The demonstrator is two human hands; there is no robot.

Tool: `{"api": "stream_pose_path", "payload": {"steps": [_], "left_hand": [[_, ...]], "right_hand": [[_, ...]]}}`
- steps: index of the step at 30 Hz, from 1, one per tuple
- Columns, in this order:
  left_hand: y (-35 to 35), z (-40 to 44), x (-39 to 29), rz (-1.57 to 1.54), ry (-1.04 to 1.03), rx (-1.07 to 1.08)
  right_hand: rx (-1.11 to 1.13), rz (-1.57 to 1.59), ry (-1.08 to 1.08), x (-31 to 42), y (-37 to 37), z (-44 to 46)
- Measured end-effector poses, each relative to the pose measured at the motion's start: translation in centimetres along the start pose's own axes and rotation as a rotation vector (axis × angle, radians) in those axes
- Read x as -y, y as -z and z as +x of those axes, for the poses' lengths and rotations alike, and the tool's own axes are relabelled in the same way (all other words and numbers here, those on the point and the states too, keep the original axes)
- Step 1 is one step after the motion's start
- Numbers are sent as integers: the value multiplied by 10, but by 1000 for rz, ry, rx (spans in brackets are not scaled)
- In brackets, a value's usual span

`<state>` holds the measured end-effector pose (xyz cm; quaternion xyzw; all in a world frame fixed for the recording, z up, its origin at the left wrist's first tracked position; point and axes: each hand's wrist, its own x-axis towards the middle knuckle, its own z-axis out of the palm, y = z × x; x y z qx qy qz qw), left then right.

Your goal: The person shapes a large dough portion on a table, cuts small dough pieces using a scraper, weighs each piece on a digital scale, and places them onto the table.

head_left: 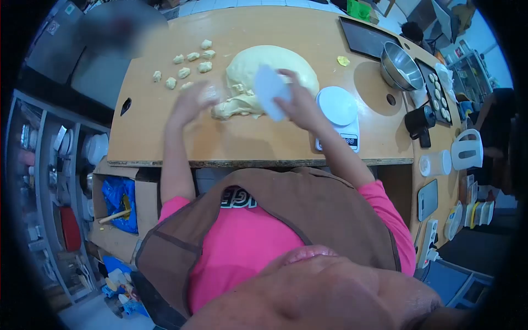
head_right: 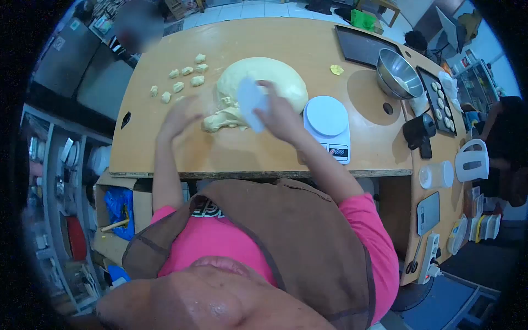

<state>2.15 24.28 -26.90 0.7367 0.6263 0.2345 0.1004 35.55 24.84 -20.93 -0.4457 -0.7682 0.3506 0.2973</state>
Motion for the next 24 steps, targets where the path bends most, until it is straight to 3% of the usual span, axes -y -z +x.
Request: {"api": "stream_pose_path", "payload": {"steps": [3,5,8,9,11,13,15,19,21,22,24], "left_hand": [[-30,-32,-44,-27,-3,101],[-45,-39,-39,-52,-39,-76],[-43,-46,-42,-103,58,-114],[-44,-46,-40,-104,58,-115],[-48,-49,-35,-59,119,-136],[-50,-49,-35,-58,132,-163],[-50,-51,-37,-54,139,-188],[-34,-61,-37,-265,170,-30],[-22,-67,-53,-685,242,130],[-17,-61,-63,-687,233,139],[-13,-48,-83,-442,-107,-59]], "right_hand": [[121,-95,94,22,-66,28],[113,-130,106,9,-100,35],[149,-186,31,14,-122,41],[76,-174,120,6,-134,46],[5,-165,204,9,-140,58],[238,-311,133,23,-133,72],[244,-292,125,16,-135,81],[337,-227,57,7,-122,45],[226,-162,156,-3,-109,10],[129,-94,255,-11,-99,-5],[-53,-8,183,-17,-60,-24]]}}
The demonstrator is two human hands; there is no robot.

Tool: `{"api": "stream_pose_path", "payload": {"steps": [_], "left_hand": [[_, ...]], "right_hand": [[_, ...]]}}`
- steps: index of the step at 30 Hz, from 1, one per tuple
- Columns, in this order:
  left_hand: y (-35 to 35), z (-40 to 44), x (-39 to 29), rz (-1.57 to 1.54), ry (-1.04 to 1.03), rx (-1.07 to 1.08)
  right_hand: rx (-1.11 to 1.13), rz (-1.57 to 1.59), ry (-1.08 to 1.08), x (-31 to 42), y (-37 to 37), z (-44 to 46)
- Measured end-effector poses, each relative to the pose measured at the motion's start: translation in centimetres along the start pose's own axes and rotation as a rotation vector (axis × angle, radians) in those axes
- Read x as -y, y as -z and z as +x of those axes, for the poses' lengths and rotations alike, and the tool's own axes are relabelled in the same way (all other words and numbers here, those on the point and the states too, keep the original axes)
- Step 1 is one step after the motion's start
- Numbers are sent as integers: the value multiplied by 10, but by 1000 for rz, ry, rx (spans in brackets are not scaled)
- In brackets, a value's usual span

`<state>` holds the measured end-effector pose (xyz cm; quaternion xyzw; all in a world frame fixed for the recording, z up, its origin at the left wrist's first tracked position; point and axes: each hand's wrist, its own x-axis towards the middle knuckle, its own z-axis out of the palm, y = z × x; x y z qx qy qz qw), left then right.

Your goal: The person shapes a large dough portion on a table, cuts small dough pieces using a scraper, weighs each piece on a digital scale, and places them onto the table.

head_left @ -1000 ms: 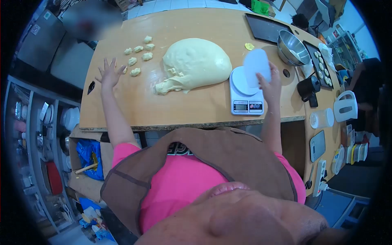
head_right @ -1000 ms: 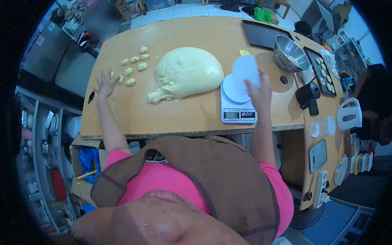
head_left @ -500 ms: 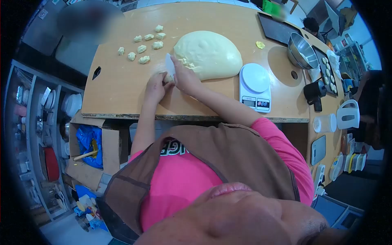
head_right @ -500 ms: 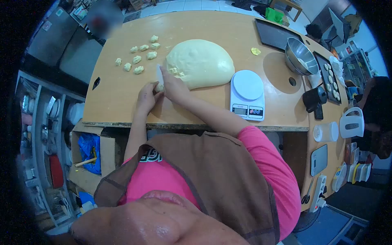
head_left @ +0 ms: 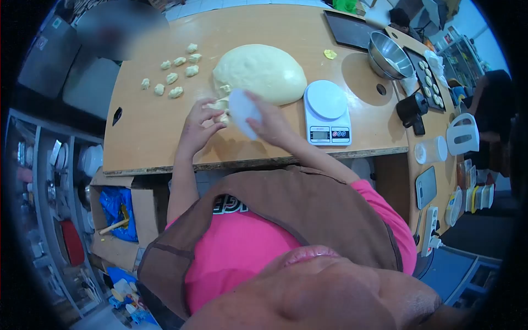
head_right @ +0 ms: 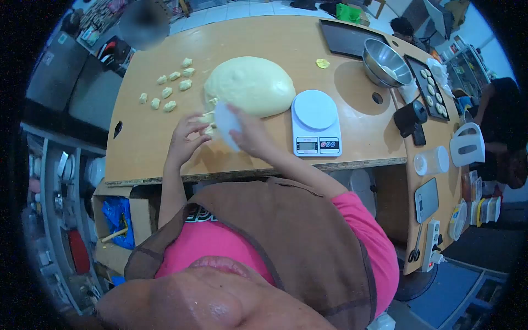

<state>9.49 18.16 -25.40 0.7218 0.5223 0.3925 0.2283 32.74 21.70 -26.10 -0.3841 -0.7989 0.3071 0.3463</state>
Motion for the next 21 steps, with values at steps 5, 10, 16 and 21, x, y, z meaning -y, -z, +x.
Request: {"api": "stream_pose_path", "payload": {"steps": [5,10,16,21], "left_hand": [[-65,75,-51,-183,-44,80],[-156,146,-80,-193,-280,220],[-208,166,-79,324,-559,663],[-169,176,-76,52,-564,51]], "right_hand": [[-538,51,-157,-25,118,-33],[-833,112,-193,-42,176,-62],[-891,89,-304,-55,186,-83],[-884,100,-354,-67,191,-91]]}}
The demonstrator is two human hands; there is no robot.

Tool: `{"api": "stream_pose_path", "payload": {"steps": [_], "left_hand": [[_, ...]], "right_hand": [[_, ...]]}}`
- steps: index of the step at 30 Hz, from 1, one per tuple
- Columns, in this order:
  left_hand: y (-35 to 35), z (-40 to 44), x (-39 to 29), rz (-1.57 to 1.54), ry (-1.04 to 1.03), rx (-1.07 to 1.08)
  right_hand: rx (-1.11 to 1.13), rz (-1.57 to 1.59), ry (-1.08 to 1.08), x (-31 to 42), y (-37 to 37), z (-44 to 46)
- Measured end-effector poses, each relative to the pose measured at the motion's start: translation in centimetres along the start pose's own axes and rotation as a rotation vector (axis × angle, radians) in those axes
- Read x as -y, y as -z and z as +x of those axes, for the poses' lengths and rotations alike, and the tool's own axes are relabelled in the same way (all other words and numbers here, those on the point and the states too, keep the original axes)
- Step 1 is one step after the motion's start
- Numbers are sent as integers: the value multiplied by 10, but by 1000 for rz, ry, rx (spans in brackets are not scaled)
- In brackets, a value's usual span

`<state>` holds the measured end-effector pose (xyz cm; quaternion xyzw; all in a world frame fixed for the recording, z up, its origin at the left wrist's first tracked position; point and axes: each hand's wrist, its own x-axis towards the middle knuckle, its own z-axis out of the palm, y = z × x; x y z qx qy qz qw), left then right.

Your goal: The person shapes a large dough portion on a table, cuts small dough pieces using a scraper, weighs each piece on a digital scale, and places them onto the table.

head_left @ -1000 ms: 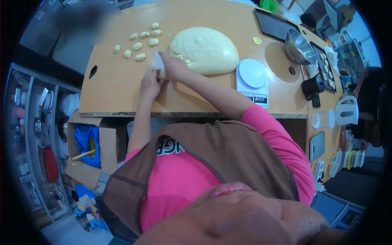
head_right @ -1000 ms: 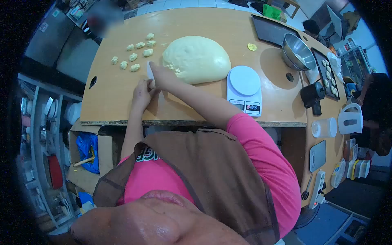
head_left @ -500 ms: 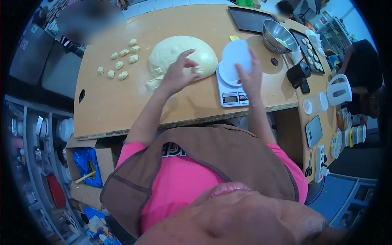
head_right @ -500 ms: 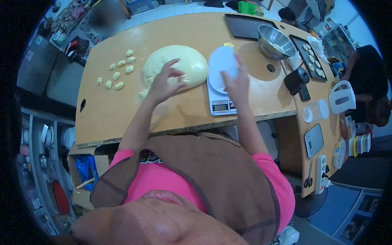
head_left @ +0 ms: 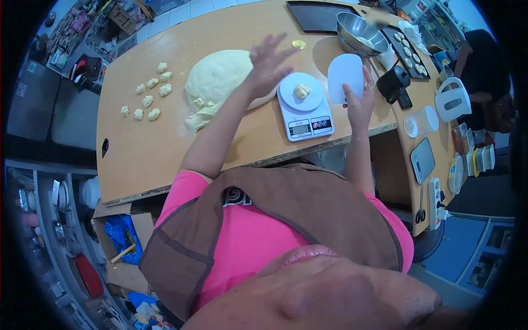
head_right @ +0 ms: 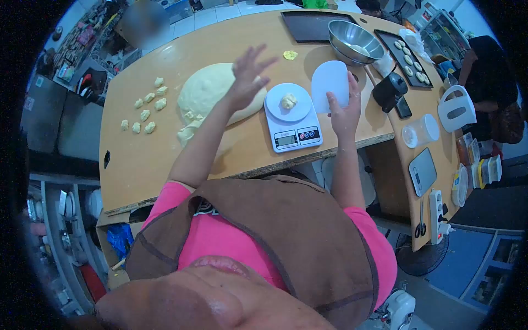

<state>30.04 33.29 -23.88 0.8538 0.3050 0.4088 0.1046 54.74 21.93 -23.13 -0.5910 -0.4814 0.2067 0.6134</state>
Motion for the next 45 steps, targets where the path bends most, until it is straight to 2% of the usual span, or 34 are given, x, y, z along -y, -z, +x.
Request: {"api": "stream_pose_path", "payload": {"steps": [1,2,3,7,8,14,16,17,19,20,22,25,26,30,36,38,39,41,42,44,45], "left_hand": [[9,-1,2,2,2,2],[16,-4,3,17,28,-117],[22,-6,4,31,55,-235],[29,-19,3,97,81,-320],[29,-22,2,99,84,-319],[21,-29,-7,199,42,-269],[16,-34,-13,132,58,-141],[10,-38,-14,130,58,-141],[-1,-45,-20,89,40,199],[-6,-51,-30,90,38,196],[-11,-63,-60,304,-39,294],[-24,-71,-67,404,1,336],[-27,-71,-66,356,37,407],[-37,-83,-63,324,-4,398],[-31,-78,-67,315,-1,451],[-30,-73,-69,232,106,571],[-32,-74,-70,228,102,578],[-33,-74,-67,242,80,527],[-36,-76,-61,246,78,519],[-47,-85,-51,136,-18,392],[-45,-84,-51,135,-18,393]], "right_hand": [[6,-27,158,-10,0,4],[13,-55,315,-17,0,6],[15,-54,310,-12,-2,3],[110,-9,248,-5,-8,-5],[147,61,215,-8,-9,-6],[175,42,264,-11,-16,-6],[188,44,264,-10,-16,-7],[202,48,265,-9,-16,-7],[209,31,268,-14,-17,-8],[217,16,271,-15,-17,-7],[269,-54,284,-12,-19,-6],[358,-159,328,-6,-24,-4],[396,-193,362,-5,-26,-2],[487,-247,412,-8,-34,4],[716,-523,413,25,-54,23],[838,-645,389,32,-60,34],[835,-645,381,24,-58,30],[640,-455,482,-5,-57,22],[638,-456,492,-15,-53,14],[426,-399,569,-34,-41,-13],[427,-399,568,-42,-42,-23]]}}
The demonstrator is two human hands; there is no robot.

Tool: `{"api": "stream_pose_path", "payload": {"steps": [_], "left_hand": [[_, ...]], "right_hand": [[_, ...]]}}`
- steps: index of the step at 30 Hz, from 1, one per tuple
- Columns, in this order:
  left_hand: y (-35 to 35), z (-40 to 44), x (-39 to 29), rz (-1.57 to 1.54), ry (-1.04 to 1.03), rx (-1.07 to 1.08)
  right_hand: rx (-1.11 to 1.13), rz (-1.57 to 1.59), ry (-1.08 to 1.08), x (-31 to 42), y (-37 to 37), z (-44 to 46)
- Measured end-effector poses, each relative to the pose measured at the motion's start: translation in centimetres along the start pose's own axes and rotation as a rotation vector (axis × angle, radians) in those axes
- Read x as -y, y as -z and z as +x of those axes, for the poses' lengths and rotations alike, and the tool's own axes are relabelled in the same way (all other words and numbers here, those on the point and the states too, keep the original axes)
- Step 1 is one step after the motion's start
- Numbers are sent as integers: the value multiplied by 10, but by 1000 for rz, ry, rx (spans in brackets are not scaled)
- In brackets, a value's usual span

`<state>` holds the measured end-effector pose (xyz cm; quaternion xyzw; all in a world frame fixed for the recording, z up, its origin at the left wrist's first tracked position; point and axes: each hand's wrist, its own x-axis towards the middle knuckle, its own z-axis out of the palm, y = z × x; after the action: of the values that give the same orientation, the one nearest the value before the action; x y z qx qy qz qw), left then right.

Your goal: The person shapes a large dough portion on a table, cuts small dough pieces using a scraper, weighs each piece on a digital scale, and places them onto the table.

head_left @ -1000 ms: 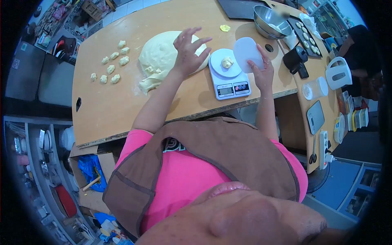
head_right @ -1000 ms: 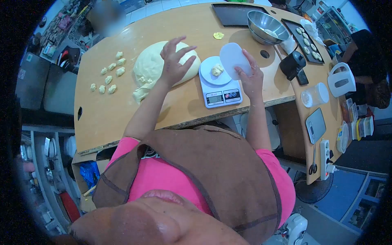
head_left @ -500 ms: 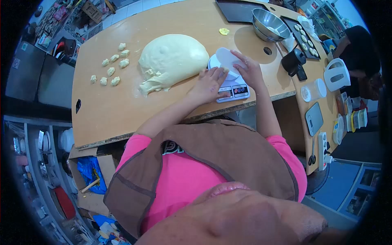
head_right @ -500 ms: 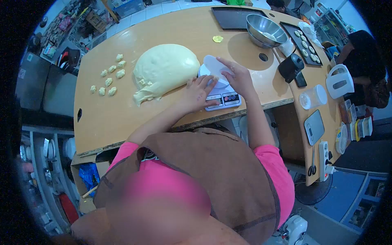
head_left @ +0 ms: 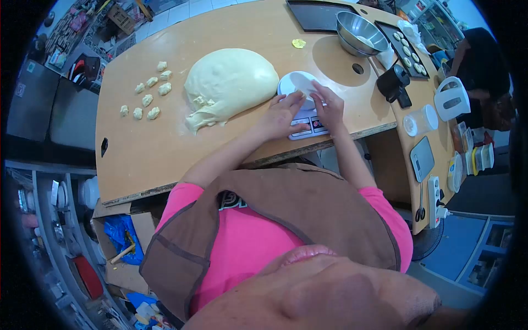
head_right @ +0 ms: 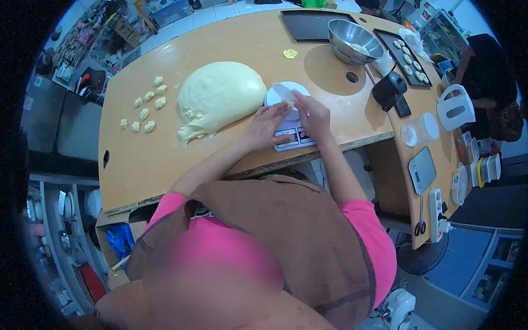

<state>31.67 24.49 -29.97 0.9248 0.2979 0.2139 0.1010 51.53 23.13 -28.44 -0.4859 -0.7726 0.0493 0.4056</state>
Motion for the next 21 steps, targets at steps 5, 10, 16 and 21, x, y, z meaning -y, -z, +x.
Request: {"api": "stream_pose_path", "payload": {"steps": [5,10,16,21], "left_hand": [[36,1,19,-503,-2,-331],[118,-69,70,-131,260,-648],[89,-156,83,93,739,-369],[130,-137,64,415,680,-1]], "right_hand": [[-730,568,-317,-16,-7,9],[-881,964,-370,-16,36,18],[-847,847,-411,-19,41,8],[-685,694,-435,-3,36,11]]}}
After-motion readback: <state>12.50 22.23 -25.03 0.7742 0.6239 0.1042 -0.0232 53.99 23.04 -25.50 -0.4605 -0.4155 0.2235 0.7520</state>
